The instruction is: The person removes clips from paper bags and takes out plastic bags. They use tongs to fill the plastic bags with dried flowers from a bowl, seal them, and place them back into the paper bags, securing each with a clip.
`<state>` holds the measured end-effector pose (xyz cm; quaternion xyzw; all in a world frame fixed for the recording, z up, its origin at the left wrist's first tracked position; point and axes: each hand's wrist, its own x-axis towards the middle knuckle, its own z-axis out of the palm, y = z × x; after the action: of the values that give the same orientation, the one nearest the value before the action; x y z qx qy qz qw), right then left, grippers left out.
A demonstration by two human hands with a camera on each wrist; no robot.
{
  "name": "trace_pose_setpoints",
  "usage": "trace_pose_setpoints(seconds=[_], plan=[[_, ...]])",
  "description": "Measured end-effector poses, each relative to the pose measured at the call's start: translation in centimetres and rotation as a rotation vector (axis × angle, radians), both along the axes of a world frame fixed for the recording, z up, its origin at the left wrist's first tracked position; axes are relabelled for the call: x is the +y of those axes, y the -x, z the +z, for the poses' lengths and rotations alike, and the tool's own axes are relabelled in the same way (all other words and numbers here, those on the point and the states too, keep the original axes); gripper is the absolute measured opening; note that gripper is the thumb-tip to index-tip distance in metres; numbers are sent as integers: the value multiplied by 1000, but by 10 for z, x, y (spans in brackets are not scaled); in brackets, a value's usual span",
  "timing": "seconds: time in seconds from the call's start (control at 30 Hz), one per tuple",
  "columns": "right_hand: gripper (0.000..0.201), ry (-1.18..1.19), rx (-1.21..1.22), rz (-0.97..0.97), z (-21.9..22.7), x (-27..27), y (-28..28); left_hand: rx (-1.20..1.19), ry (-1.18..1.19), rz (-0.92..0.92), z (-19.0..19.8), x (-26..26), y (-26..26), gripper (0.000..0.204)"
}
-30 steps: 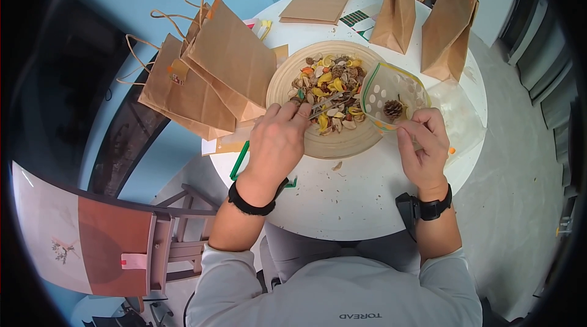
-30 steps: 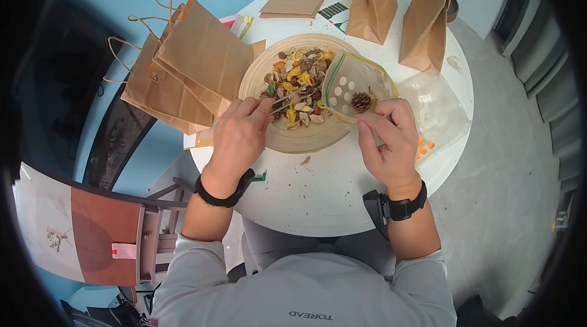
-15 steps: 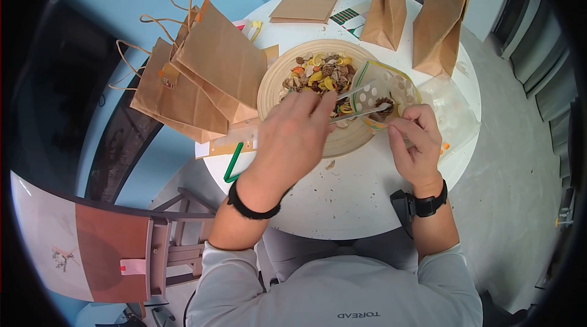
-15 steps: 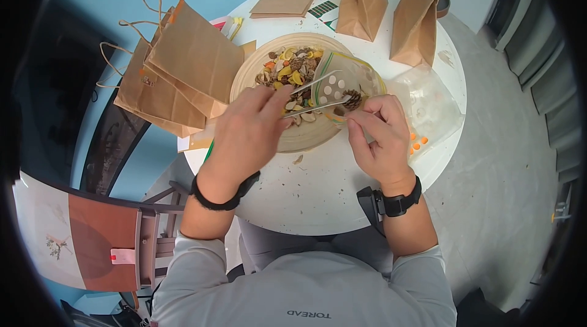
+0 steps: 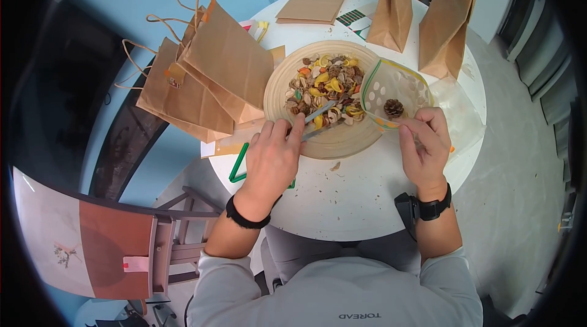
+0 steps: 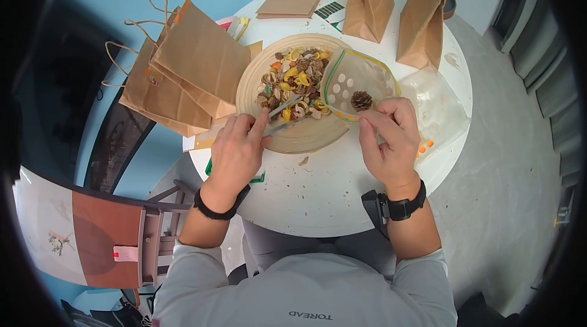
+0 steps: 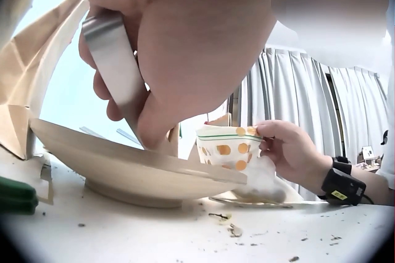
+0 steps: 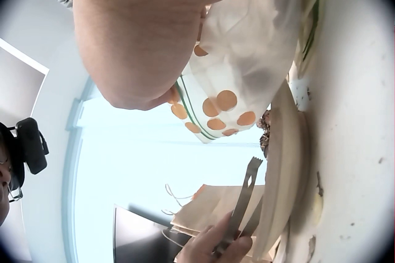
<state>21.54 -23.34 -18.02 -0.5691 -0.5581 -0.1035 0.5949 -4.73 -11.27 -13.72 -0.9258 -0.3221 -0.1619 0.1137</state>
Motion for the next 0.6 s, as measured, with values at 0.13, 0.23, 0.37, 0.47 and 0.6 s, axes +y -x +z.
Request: trace_pose_setpoints(seconds=[0.13,0.23,0.37,0.47,0.6], plan=[[18,5,-9,5,1,0,0,22,3,20,-1,19,-14,49],[19,14,-13,8,2,0,1,-8,31,6,-4,27,-20,41],[19,6,-20,13,1,1,0,-53,49,-26,-9,33,-21,35],[18,11,-18,19,1,0,1,-55,52,-33,-9,35,-20,33],[18,16,-7,22,2,1,1,-79,36,-53,-8,36,-20,31]])
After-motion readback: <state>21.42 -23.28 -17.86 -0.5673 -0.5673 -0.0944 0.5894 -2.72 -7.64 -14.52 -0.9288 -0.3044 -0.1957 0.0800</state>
